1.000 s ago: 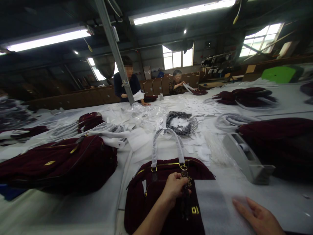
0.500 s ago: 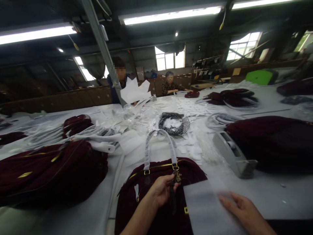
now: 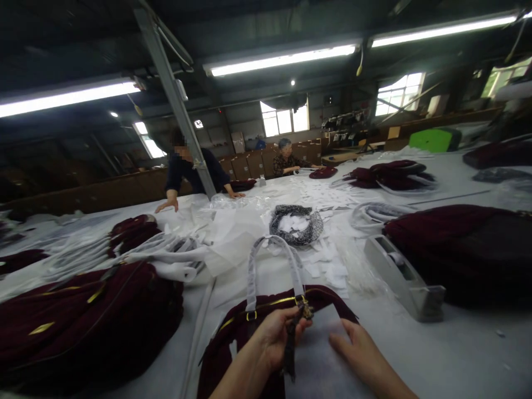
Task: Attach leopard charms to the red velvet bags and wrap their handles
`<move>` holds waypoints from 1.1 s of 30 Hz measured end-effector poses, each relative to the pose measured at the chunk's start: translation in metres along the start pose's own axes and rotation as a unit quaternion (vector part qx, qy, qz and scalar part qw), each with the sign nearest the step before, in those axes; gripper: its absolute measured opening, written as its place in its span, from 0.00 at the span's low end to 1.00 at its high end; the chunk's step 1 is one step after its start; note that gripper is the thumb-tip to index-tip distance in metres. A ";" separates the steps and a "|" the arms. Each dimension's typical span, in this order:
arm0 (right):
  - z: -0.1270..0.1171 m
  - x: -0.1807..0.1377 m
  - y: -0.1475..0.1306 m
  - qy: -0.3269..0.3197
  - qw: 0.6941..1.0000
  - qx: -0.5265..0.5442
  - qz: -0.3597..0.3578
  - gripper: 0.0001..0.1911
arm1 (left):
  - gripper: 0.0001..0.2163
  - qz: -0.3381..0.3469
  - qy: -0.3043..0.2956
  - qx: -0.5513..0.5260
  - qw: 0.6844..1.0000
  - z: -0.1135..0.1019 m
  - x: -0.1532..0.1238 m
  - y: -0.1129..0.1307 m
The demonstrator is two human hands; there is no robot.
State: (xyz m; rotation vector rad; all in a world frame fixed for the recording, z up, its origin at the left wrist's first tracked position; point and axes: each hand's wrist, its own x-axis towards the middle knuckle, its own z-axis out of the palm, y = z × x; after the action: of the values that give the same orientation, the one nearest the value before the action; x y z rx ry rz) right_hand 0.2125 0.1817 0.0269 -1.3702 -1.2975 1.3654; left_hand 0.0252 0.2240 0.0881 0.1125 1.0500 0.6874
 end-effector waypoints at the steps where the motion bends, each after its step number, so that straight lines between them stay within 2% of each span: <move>1: 0.001 0.005 0.003 0.001 1.000 -0.011 -0.003 0.16 | 0.07 0.004 0.003 0.001 1.000 0.001 0.001 -0.005; 7: 0.008 0.024 0.009 -0.001 0.999 0.020 -0.025 0.16 | 0.09 0.022 0.007 0.031 0.999 -0.009 0.013 -0.025; 12: 0.007 0.021 0.002 -0.080 0.985 0.151 0.029 0.20 | 0.08 0.026 0.052 0.073 0.996 -0.022 0.015 -0.007; 14: 0.000 0.013 -0.003 -0.082 0.983 0.156 0.044 0.18 | 0.07 0.031 0.055 0.078 0.995 -0.024 0.013 0.001; 19: -0.019 -0.010 -0.006 0.014 0.985 0.158 0.066 0.14 | 0.06 0.018 0.040 0.093 0.995 -0.023 0.015 0.013; 24: -0.021 -0.032 0.004 0.137 0.954 0.239 0.118 0.19 | 0.08 -0.008 0.027 0.105 0.994 -0.016 0.014 0.019; 28: -0.004 -0.044 0.008 0.193 0.929 0.297 0.109 0.27 | 0.06 0.001 0.042 0.118 0.992 -0.004 0.008 0.025; 33: 0.045 -0.041 0.007 0.226 0.903 0.354 0.085 0.31 | 0.06 0.049 0.075 0.132 0.987 0.007 0.010 0.011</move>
State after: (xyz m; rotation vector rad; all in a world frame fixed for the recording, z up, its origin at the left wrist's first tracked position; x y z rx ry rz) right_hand 0.1737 0.1345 0.0225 -1.1819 -0.3137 1.3319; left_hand 0.0287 0.2395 0.0882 0.3477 1.2845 0.6493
